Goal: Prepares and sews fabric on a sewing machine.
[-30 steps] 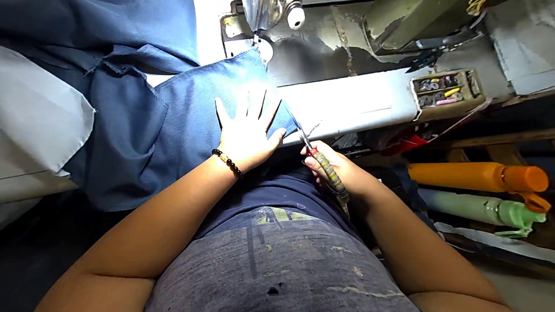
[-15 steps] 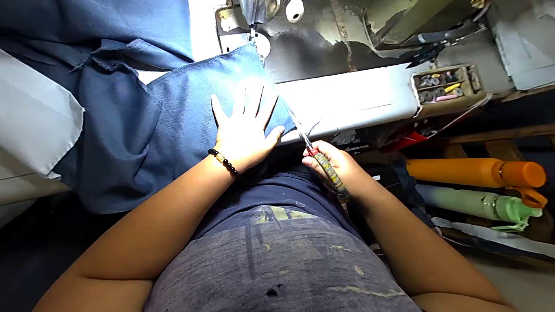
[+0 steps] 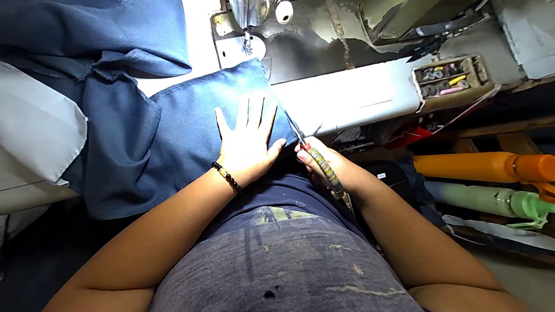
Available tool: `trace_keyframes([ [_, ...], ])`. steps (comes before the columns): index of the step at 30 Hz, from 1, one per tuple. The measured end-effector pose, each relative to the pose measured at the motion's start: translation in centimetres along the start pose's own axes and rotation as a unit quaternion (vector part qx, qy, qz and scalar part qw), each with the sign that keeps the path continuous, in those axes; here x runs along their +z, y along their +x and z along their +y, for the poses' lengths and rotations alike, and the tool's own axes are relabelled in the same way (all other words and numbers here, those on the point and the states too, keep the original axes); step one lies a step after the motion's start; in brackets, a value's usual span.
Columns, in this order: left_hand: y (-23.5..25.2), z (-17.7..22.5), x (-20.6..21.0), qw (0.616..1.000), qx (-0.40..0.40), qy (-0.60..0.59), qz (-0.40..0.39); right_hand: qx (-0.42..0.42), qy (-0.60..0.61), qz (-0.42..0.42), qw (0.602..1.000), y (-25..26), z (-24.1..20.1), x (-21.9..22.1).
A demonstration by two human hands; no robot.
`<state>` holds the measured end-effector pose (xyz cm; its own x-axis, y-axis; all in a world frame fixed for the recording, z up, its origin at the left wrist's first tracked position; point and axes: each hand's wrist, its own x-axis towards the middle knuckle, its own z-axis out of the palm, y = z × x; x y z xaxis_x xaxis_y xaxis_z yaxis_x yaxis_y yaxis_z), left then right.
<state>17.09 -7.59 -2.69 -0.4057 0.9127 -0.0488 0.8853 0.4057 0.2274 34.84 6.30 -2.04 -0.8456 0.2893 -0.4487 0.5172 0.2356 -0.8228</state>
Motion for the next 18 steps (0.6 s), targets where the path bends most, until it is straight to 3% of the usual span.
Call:
trace_keyframes([
  [13,0.5,0.4,-1.3,0.999,-0.003,0.026,-0.041,-0.029,-0.063,0.080,0.994,-0.5,0.1,0.8],
  [15,1.5,0.0,-2.4,0.999,0.020,0.023,-0.023,-0.037,-0.042,0.060,0.997,-0.5,0.4,0.4],
  [18,4.0,-1.8,-3.1,0.997,0.051,-0.007,0.052,0.005,0.058,-0.037,0.998,-1.0,-0.1,-0.6],
])
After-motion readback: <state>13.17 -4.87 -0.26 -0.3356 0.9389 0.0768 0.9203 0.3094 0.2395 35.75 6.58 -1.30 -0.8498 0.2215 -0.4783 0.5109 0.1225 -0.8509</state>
